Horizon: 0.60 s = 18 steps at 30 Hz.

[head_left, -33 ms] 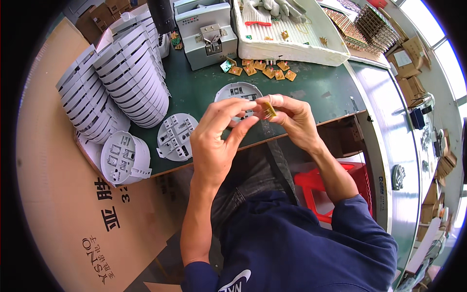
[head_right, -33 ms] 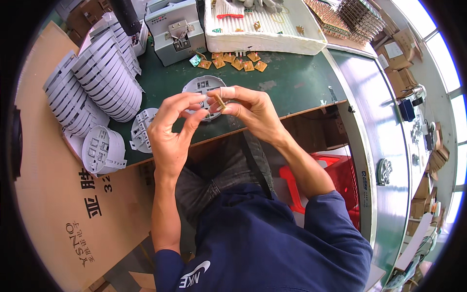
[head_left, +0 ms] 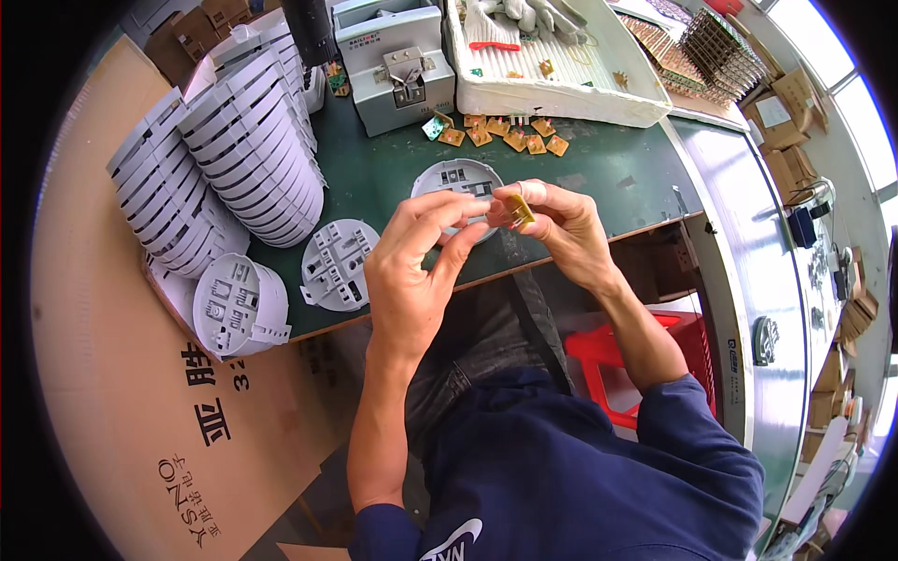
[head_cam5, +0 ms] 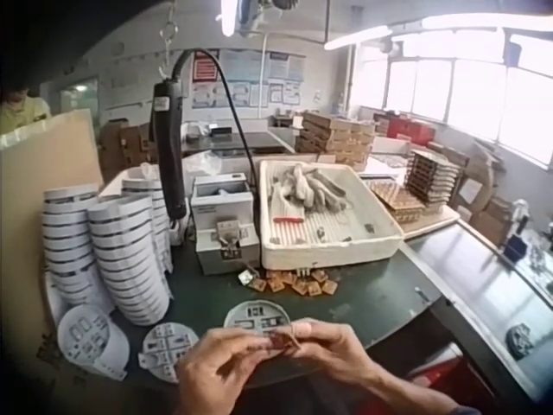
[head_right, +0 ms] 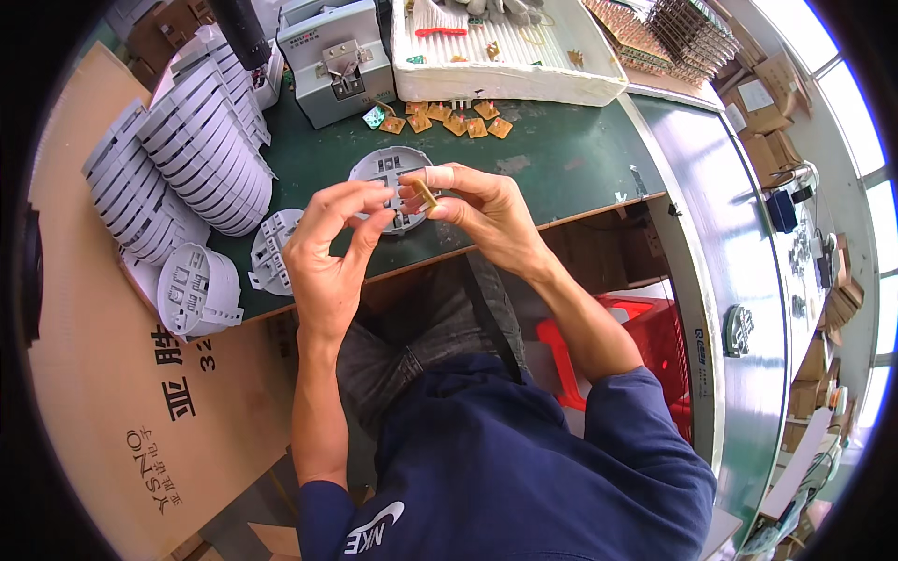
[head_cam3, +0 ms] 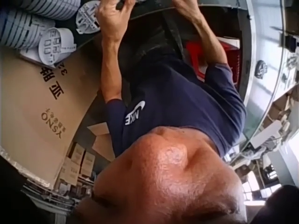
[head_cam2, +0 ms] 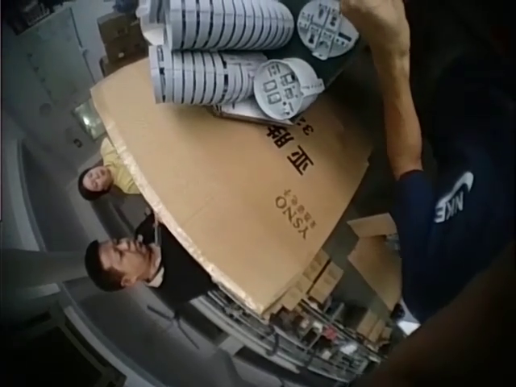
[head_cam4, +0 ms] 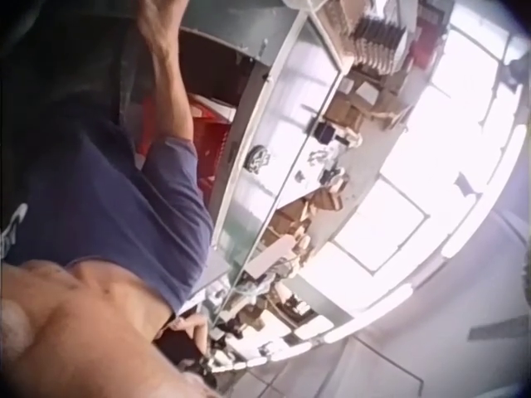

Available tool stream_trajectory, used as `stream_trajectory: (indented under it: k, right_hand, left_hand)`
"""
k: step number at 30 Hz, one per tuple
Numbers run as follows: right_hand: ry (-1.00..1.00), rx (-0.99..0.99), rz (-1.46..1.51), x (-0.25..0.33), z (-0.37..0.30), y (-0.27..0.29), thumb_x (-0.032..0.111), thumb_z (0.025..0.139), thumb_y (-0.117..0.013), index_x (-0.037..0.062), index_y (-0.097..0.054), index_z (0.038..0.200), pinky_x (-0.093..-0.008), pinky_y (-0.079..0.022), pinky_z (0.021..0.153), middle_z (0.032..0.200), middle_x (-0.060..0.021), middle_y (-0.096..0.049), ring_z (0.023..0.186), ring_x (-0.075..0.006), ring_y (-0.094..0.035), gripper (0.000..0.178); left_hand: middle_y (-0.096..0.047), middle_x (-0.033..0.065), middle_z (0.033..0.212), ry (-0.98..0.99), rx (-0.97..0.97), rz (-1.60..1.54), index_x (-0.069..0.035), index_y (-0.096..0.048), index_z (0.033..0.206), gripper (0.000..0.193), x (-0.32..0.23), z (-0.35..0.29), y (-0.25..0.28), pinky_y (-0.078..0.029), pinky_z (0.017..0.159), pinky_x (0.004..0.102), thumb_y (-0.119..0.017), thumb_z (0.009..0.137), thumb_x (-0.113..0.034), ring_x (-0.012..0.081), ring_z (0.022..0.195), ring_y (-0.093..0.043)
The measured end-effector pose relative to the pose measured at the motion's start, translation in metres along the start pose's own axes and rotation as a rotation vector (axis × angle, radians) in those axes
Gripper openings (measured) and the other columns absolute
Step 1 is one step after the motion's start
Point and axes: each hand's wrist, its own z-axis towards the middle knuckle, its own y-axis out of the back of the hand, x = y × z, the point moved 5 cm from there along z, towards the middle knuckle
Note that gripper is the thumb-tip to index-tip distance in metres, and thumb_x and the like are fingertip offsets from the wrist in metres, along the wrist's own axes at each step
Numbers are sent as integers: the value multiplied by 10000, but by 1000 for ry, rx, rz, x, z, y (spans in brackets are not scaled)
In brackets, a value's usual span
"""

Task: Assembling electronic components onto a circular base using an electric screwdriver at a factory workstation.

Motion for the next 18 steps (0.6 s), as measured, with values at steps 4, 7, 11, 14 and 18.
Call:
stream_trajectory:
  k: [4, 7, 11, 14, 18]
  right_hand:
    - [9, -1, 137, -5, 0, 3, 161, 950, -738, 0, -667, 1314, -365, -532, 1036, 1237, -83, -708, 1121, -222, -691, 404]
    - [-57, -66, -159, 4, 8, 16, 81, 997, -672, -19, -651, 1332, -344, -524, 1041, 1245, -88, -707, 1151, -184, -672, 351]
    - [-141, -65, -276, 5, 25, 26, 49, 988, -672, -23, -647, 1336, -331, -515, 1051, 1236, -98, -712, 1140, -179, -671, 356]
    - [-98, -47, -186, 0, 27, 29, 72, 974, -701, -15, -664, 1307, -342, -516, 1054, 1226, -102, -718, 1133, -181, -673, 346]
    - [-74, -50, 7, -1, 18, 18, 99, 936, -752, -12, -661, 1280, -358, -517, 1062, 1222, -120, -721, 1161, -190, -667, 373]
  left_hand:
    - [-701, 82, 1162, 80, 104, 49, -92, -733, 1164, 307, 11, -8, -6, -575, 809, 358, -811, 866, -100, 239, 988, -691]
    - [-548, 152, 1452, 59, 57, 260, -80, -642, 1332, 614, 11, -4, -10, -471, 1071, 452, -887, 784, -208, 347, 1308, -556]
    - [-538, 165, 1482, 60, 51, 346, -89, -656, 1308, 559, 29, -3, -16, -476, 1067, 461, -864, 824, -275, 359, 1342, -543]
    - [-600, 149, 1413, 34, 66, 316, -87, -722, 1187, 371, 29, 0, -17, -501, 1025, 441, -837, 864, -230, 337, 1293, -584]
    - [-706, 104, 1231, 63, -57, 192, -62, -762, 1030, 162, 19, -2, -16, -538, 940, 375, -804, 895, -140, 257, 1119, -682]
